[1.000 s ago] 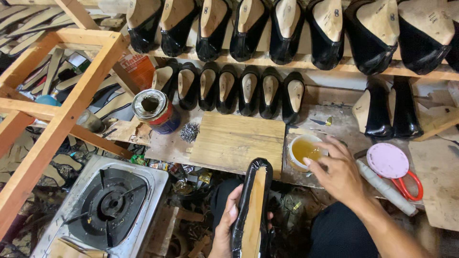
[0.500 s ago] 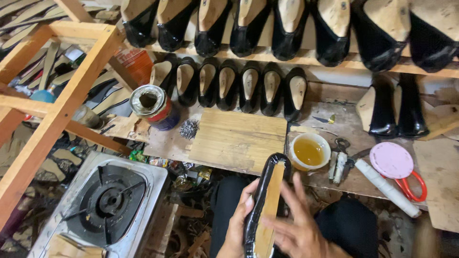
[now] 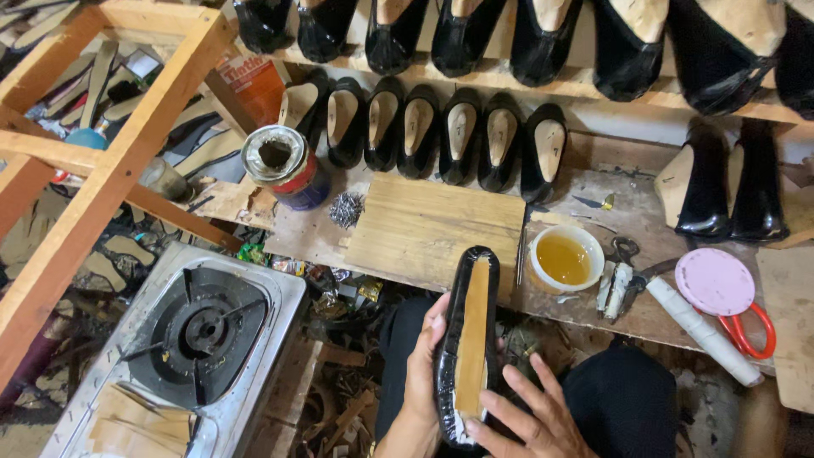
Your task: The person repeatedly applies a yellow liquid to the sole of a black shoe using their fingers. They dip their fingers into a small container of liquid and spread it along the edges of the shoe sole, then place the shoe on a shelf and pick up another shoe to continue the process.
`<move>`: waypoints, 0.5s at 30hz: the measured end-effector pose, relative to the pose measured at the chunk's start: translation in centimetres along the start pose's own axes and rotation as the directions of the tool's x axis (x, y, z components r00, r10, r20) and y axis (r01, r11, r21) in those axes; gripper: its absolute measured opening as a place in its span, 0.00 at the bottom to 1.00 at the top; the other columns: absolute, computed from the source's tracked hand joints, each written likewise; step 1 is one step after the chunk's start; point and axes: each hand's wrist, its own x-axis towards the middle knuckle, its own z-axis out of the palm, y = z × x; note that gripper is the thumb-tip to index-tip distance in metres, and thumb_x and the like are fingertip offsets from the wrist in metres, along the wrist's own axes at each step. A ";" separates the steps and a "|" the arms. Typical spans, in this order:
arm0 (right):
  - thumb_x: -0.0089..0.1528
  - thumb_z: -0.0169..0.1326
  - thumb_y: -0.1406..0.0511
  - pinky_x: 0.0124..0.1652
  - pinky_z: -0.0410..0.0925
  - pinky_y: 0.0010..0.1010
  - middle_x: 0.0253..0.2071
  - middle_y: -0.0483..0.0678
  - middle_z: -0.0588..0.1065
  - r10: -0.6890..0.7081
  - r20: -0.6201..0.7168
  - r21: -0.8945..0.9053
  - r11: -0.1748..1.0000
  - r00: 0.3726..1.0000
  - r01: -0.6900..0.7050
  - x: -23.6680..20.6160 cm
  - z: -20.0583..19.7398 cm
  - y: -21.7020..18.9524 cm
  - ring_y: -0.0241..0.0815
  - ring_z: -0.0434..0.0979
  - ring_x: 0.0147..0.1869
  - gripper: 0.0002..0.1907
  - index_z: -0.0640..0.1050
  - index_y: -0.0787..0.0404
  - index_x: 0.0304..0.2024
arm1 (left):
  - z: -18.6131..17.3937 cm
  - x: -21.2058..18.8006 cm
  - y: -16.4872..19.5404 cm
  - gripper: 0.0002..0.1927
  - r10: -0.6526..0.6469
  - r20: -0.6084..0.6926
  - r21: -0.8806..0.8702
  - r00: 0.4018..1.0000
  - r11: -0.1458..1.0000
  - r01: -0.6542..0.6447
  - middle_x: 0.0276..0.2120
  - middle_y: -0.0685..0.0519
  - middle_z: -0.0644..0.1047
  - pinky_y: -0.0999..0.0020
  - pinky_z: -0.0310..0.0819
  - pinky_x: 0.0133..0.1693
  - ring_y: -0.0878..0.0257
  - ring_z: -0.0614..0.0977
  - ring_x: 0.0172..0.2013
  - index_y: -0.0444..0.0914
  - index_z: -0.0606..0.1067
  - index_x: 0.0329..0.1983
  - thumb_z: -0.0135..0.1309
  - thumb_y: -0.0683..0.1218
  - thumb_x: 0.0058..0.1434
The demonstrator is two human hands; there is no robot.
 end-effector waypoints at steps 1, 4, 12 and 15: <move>0.68 0.56 0.49 0.75 0.49 0.66 0.72 0.42 0.61 0.007 -0.001 -0.031 0.999 1.000 -0.007 0.0 0.1 -0.4 0.54 0.54 0.81 0.17 0.77 0.34 0.59 | -0.1 0.0 0.0 0.31 -0.003 -0.006 0.027 1.000 1.000 0.004 0.49 0.42 0.77 0.56 0.80 0.45 0.50 0.83 0.41 0.39 0.61 0.69 0.45 0.56 0.65; 0.67 0.54 0.46 0.72 0.47 0.68 0.70 0.47 0.61 0.023 -0.006 -0.025 0.999 1.000 -0.023 0.6 -0.4 -0.1 0.58 0.53 0.79 0.20 0.77 0.38 0.59 | 0.0 -0.2 0.0 0.31 0.032 -0.019 0.208 0.999 0.978 -0.027 0.52 0.44 0.76 0.61 0.78 0.49 0.56 0.81 0.47 0.37 0.61 0.69 0.45 0.56 0.67; 0.66 0.50 0.49 0.73 0.45 0.65 0.71 0.54 0.61 0.233 -0.027 -0.131 0.963 0.972 -0.234 5.3 -2.7 2.7 0.61 0.49 0.79 0.20 0.79 0.44 0.56 | 0.4 -2.0 0.6 0.32 0.030 0.122 0.364 0.992 0.928 -0.073 0.64 0.45 0.69 0.67 0.68 0.60 0.61 0.74 0.60 0.35 0.62 0.71 0.46 0.54 0.67; 0.65 0.50 0.49 0.73 0.44 0.64 0.72 0.55 0.60 0.302 -0.030 -0.166 0.939 0.953 -0.303 6.3 -3.5 4.4 0.61 0.48 0.80 0.21 0.79 0.44 0.57 | -0.1 -2.5 1.1 0.32 -0.005 0.140 0.412 0.990 0.909 -0.054 0.69 0.47 0.65 0.67 0.65 0.63 0.62 0.71 0.65 0.35 0.62 0.70 0.46 0.54 0.66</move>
